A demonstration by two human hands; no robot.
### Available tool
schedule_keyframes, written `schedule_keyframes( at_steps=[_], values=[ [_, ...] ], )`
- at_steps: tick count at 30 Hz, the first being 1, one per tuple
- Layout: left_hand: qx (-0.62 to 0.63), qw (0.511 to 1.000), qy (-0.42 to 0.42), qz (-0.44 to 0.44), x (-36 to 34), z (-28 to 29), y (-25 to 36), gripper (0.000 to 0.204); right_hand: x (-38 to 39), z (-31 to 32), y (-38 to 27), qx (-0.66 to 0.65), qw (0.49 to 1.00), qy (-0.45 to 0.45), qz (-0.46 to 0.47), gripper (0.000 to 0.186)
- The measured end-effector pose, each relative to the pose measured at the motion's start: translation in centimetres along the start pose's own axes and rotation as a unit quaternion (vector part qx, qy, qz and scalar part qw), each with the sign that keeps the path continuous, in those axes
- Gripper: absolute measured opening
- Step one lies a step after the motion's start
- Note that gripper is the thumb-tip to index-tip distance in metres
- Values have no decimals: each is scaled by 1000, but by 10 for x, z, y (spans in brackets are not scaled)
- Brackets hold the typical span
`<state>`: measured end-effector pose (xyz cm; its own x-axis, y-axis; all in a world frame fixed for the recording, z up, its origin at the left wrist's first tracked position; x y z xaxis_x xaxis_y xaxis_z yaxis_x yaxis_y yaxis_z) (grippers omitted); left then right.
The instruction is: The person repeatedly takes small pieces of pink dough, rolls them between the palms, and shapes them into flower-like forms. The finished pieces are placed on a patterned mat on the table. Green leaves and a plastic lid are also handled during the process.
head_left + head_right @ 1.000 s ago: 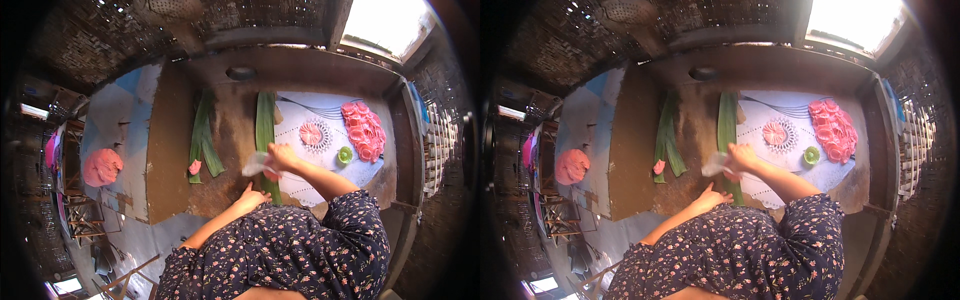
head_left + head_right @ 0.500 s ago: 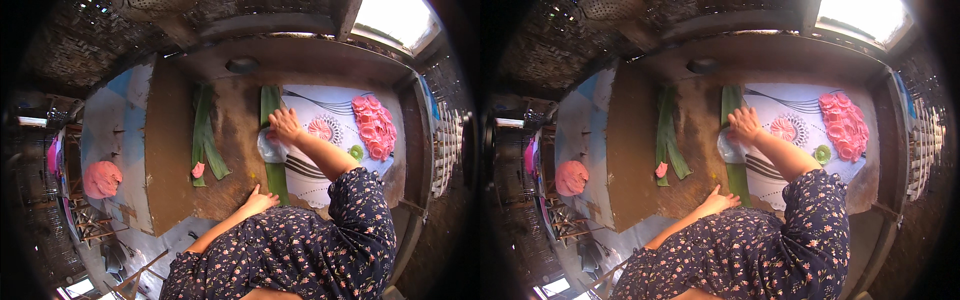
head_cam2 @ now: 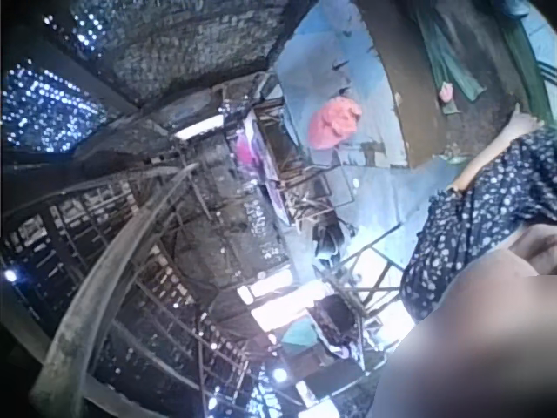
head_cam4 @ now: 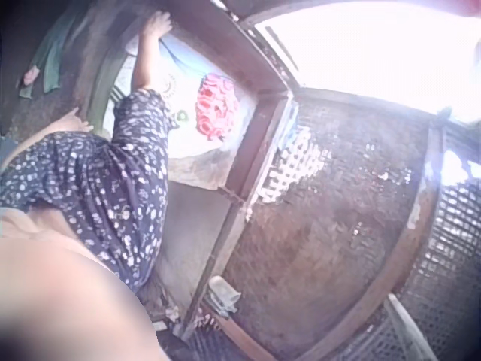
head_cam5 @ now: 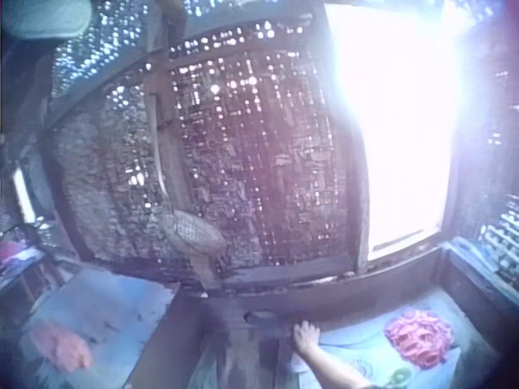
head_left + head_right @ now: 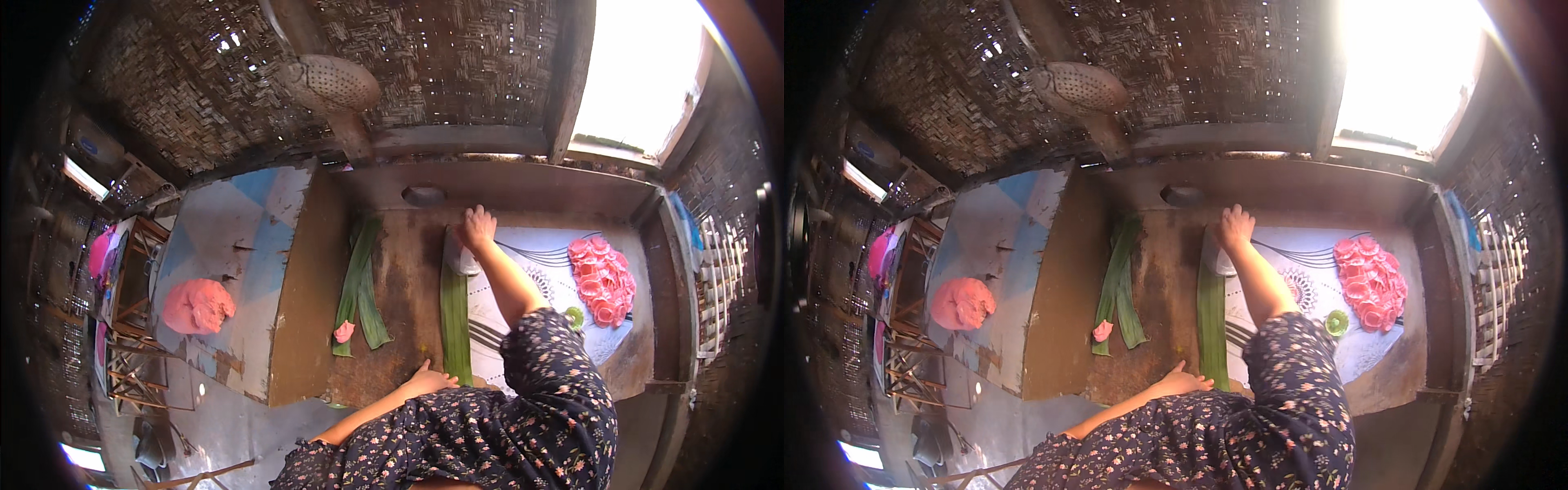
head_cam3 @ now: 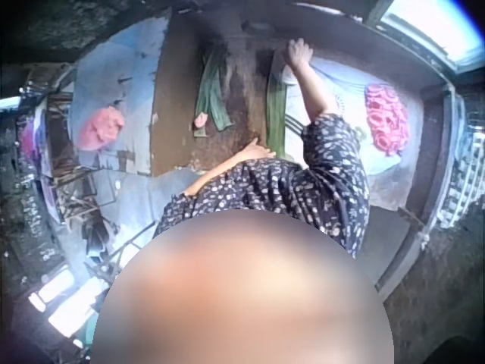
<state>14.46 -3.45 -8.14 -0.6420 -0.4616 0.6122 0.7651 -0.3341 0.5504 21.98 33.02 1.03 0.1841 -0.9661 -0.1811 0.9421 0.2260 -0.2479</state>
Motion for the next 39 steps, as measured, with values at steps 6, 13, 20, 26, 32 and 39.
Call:
schedule_keyframes(
  at_steps=[6, 13, 20, 26, 32, 39],
  values=[
    [137, 987, 39, 73, 7, 33, 6, 44, 82, 64, 11, -376, 918, -100, -74, 43],
    [746, 639, 188, -28, 9, 102, -12, 101, 199, 95, 33, -561, 810, -108, -129, 39],
    [139, 878, 371, 268, 62, 135, -92, 97, 246, 99, 64, -658, 724, -114, -174, 53],
    [45, 871, 489, 21, 89, 184, 21, 118, 244, 124, -16, -614, 774, -145, -52, 38],
    [130, 900, 410, 64, 92, 192, 50, 102, 253, 166, -131, -114, 965, -104, 214, 42],
    [627, 681, 368, -85, 118, 193, -1, 33, 262, 228, -113, -210, 935, 222, 182, 17]
  ],
)
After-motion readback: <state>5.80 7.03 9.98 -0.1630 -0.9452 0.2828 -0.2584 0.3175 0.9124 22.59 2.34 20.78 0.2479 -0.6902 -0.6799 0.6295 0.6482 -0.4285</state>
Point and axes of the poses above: each hand's wrist, its own x-axis away from the middle knuckle, its own z-axis out of the back of the hand, y = z × x, the point moved 9 cm from there along -x, towards the middle knuckle, and after that the axes turned 7 degrees about z, right-handed, at the moved point
